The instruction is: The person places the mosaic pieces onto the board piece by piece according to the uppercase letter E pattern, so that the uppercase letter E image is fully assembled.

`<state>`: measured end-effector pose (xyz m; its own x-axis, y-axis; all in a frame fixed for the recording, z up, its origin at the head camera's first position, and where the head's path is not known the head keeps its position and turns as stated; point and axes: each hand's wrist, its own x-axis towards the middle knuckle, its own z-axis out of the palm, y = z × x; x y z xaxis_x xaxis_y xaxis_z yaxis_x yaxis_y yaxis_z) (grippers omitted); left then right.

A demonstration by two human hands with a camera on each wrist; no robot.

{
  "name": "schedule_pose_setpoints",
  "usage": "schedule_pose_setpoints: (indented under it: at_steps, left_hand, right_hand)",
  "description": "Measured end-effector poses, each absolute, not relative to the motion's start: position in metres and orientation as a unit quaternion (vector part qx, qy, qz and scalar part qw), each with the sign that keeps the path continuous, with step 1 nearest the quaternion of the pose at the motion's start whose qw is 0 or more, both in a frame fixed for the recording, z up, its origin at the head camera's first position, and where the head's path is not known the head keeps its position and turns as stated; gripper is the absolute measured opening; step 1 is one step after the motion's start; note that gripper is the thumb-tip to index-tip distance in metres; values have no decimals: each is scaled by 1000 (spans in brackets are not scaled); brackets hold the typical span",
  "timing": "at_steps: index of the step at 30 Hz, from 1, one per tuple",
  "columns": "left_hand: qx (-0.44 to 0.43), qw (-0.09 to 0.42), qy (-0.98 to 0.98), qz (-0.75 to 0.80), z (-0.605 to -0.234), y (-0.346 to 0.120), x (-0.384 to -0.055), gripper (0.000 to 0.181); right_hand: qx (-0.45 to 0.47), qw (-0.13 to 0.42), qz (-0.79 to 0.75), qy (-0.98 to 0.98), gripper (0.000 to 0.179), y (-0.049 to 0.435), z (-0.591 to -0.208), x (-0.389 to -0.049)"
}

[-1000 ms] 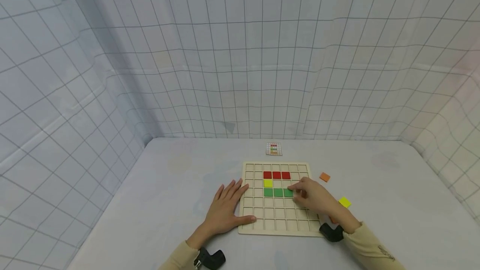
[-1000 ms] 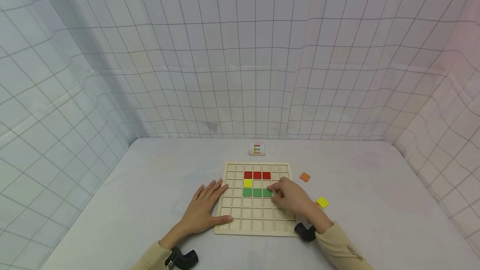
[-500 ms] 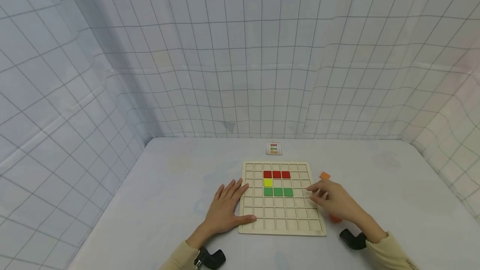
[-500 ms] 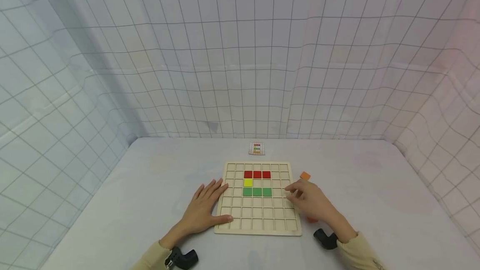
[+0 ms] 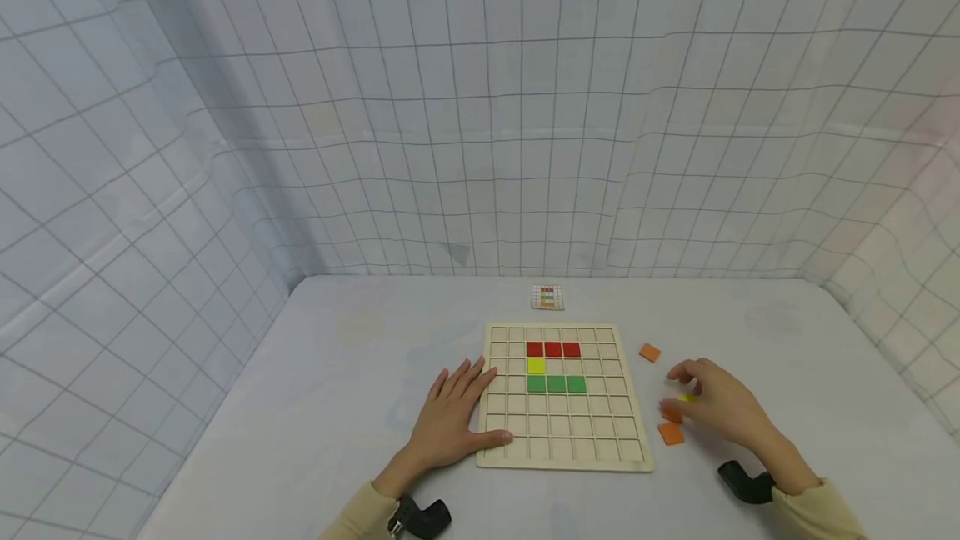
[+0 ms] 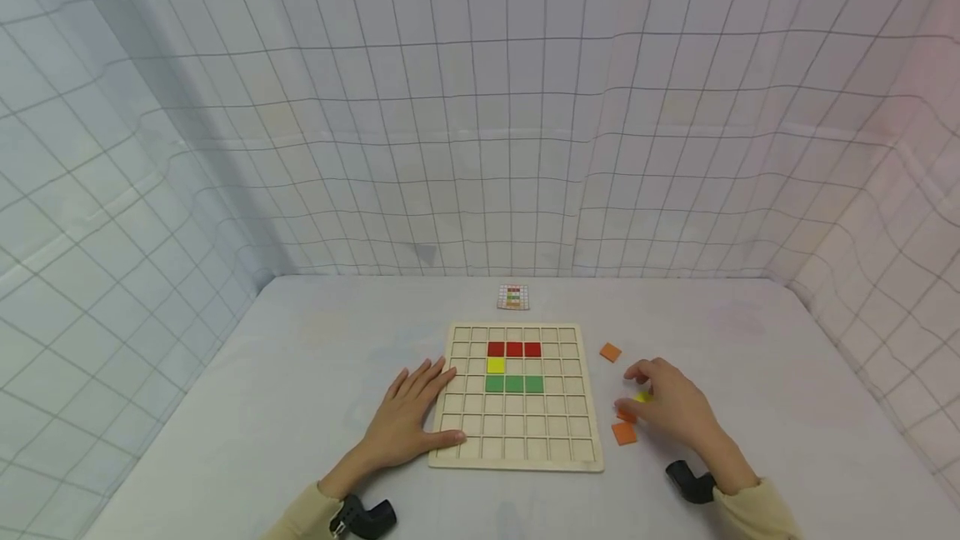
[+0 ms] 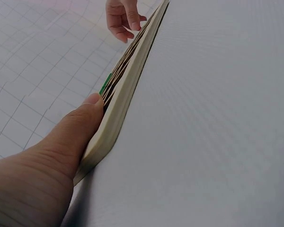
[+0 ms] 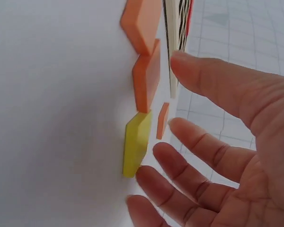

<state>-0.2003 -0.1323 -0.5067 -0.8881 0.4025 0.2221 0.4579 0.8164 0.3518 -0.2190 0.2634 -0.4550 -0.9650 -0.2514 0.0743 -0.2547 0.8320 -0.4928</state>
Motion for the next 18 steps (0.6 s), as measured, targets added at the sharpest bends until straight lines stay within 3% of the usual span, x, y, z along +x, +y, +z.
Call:
schedule_pose_setpoints:
  at_steps: [9,18]
  left_hand:
    - [-226,64,-950,-205,-509,-133,-201,94]
    - [-222,63,-953,-197,-509,-133,-201,95]
  right_hand:
    - [93,-32,251,-963,48,272,-457,-221]
    - [77,-58,279,-956,41,280,-459,-222]
